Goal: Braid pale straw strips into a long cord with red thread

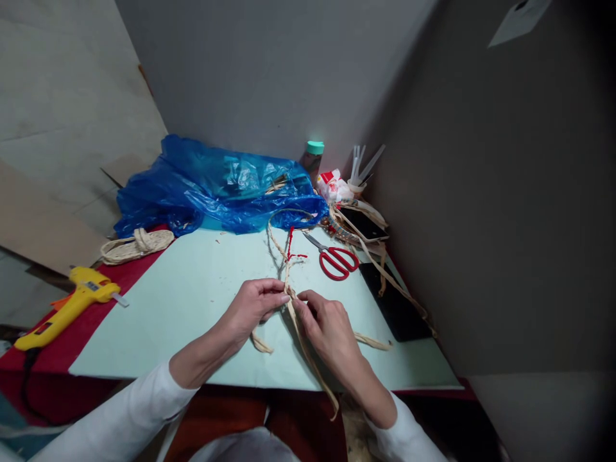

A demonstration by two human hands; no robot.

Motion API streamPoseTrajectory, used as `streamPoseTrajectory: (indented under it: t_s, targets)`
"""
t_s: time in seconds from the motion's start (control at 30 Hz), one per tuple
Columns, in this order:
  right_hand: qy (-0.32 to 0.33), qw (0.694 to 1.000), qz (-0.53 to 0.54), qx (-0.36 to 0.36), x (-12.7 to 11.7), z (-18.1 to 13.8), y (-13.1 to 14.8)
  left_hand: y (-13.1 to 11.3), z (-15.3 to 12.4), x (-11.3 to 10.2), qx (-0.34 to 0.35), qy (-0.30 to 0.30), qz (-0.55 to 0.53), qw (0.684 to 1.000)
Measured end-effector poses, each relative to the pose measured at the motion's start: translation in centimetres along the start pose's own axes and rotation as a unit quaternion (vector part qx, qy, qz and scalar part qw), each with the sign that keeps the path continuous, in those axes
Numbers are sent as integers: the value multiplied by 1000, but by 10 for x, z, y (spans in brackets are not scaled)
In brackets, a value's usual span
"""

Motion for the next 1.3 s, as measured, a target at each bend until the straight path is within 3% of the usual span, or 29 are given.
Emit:
streamPoseTrajectory:
  t_s: [0.1, 0.33, 0.6, 0.9, 1.17, 1.3]
  targets:
    - [13, 1000, 5, -16, -4, 2, 1, -1, 0, 0, 1, 3, 1, 1000]
    - [-42, 995, -78, -41, -7, -6, 9, -2, 0, 1, 3, -2, 10, 1000]
    - [-11, 997, -73, -30, 0, -7, 10, -2, -1, 4, 4, 10, 18, 1000]
    - [-94, 975, -172, -100, 4, -12, 12, 6, 3, 1, -10, 9, 8, 1000]
    - [-34, 989, -115, -90, -14, -3, 5, 5, 2, 1, -31, -22, 4, 999]
    - [-129, 957, -224, -133, -12, -11, 20, 5, 2, 5, -12, -36, 28, 999]
Point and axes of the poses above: each hand's wrist, its own z-axis towards the middle knuckle, its own x-axis out of the palm, y = z × x, the point moved 5 cm from there along z, towards the middle knuckle, and after that the axes turned 1 degree about y, right-handed, at the moved point
